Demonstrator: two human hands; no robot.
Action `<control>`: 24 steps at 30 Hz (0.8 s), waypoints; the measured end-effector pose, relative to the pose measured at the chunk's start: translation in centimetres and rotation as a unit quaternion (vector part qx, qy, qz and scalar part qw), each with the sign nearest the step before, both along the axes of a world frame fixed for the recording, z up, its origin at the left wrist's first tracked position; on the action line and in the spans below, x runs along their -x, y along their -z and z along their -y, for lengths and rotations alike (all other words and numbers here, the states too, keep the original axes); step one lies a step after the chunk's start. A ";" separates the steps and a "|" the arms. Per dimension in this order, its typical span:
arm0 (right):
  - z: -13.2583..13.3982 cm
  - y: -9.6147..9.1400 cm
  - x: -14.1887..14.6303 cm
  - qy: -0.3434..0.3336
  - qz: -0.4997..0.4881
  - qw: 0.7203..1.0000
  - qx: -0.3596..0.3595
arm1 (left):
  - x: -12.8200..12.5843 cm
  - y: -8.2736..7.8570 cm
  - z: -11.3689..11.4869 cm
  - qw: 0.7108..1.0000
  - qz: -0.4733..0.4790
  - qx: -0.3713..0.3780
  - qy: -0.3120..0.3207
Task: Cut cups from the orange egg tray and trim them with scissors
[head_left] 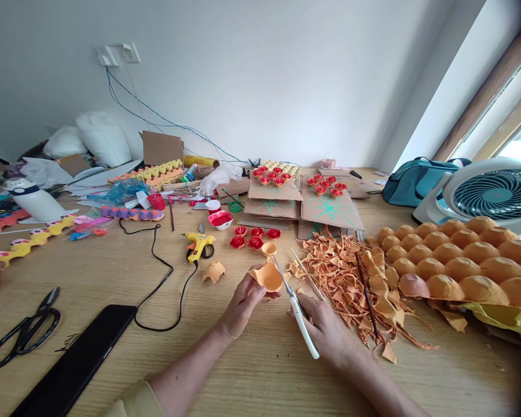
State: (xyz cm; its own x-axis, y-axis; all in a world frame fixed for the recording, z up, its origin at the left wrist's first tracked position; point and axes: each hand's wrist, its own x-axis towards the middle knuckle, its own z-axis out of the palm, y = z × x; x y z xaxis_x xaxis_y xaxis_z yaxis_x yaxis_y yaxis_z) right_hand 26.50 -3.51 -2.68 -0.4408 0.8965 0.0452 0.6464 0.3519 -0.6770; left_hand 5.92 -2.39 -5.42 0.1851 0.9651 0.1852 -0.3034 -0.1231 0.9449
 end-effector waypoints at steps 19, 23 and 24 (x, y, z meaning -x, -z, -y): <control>-1.0 0.9 -0.5 -0.004 -0.021 0.998 -0.058 | -0.1 -0.2 -0.5 0.998 0.062 0.021 0.018; -1.1 1.0 -0.6 -0.010 0.013 0.996 -0.086 | -0.1 -0.4 -0.6 0.998 0.062 0.015 0.009; -1.1 1.0 -0.6 -0.011 0.018 0.996 -0.089 | -0.1 -0.4 -0.6 0.998 0.064 0.013 0.006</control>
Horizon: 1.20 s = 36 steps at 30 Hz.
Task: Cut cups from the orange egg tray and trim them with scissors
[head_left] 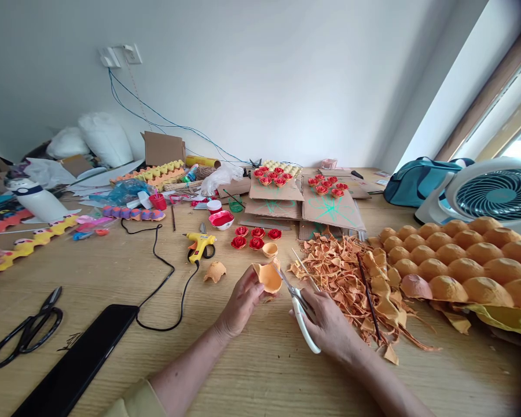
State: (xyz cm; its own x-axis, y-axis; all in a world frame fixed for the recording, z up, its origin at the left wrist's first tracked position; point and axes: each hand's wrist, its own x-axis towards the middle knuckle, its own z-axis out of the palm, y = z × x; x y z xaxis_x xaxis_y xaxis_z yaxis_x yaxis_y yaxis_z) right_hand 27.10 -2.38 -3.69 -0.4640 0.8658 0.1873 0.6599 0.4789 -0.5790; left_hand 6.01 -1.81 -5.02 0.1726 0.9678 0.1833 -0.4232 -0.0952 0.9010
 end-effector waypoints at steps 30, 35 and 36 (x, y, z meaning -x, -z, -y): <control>0.7 -0.4 0.2 -0.005 0.019 0.999 -0.027 | 0.5 -0.7 0.1 0.991 -0.122 -0.053 0.012; 0.8 -0.4 0.2 -0.001 0.019 1.000 -0.016 | 0.5 -0.3 0.0 0.995 -0.091 -0.028 0.021; 0.8 -0.4 0.2 -0.001 0.018 1.000 -0.014 | 0.5 -0.3 0.0 0.996 -0.087 -0.027 0.022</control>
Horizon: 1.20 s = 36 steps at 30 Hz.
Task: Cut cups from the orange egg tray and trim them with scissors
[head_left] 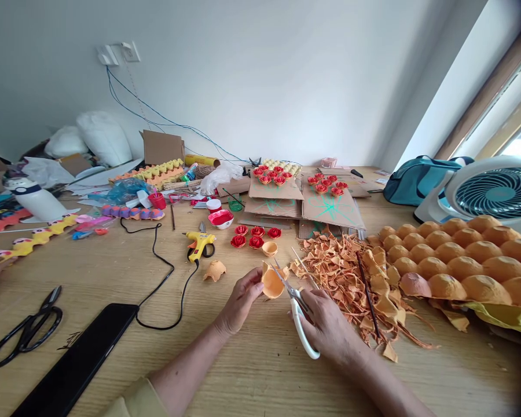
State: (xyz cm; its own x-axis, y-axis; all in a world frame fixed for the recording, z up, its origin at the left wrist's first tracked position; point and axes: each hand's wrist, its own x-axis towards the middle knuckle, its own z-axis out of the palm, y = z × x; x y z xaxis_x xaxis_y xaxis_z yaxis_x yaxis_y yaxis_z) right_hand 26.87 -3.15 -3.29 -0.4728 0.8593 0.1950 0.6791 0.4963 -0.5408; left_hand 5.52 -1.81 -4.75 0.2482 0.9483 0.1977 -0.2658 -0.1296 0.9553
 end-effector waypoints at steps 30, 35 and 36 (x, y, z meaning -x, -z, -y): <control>-0.1 0.6 0.2 0.012 -0.009 1.000 0.010 | -0.2 -0.9 0.3 0.996 -0.068 -0.061 -0.017; 0.1 0.0 0.5 0.029 -0.010 0.999 0.022 | -0.3 -0.2 0.3 1.000 0.014 0.018 0.003; 0.2 -0.1 0.5 0.032 -0.009 0.999 0.026 | -0.3 0.0 0.2 0.999 0.028 0.029 0.007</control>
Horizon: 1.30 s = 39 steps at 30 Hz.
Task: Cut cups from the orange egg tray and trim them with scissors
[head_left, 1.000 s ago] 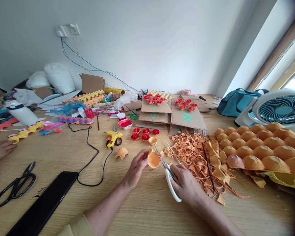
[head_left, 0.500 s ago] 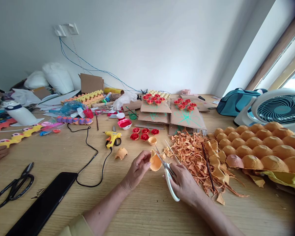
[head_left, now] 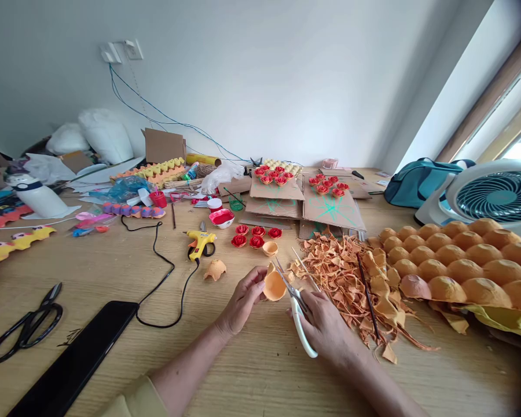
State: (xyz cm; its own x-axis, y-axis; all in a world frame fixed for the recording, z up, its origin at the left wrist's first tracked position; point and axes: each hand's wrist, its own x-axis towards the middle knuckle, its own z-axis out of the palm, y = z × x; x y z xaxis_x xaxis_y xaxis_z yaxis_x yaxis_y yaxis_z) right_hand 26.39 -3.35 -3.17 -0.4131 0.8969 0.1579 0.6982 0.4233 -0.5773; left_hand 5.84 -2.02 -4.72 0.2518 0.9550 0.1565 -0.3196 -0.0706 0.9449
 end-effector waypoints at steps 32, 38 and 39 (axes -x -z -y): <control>-0.1 -0.5 -0.2 -0.022 -0.096 0.994 0.049 | -0.1 -0.4 -0.6 0.999 0.033 -0.004 0.015; -0.1 -0.3 -0.1 -0.013 -0.070 0.994 0.078 | 0.0 0.2 -0.6 0.999 0.049 0.020 0.003; 0.0 -0.1 -0.1 -0.005 -0.067 0.994 0.084 | 0.0 0.3 -0.6 0.998 0.053 0.024 0.003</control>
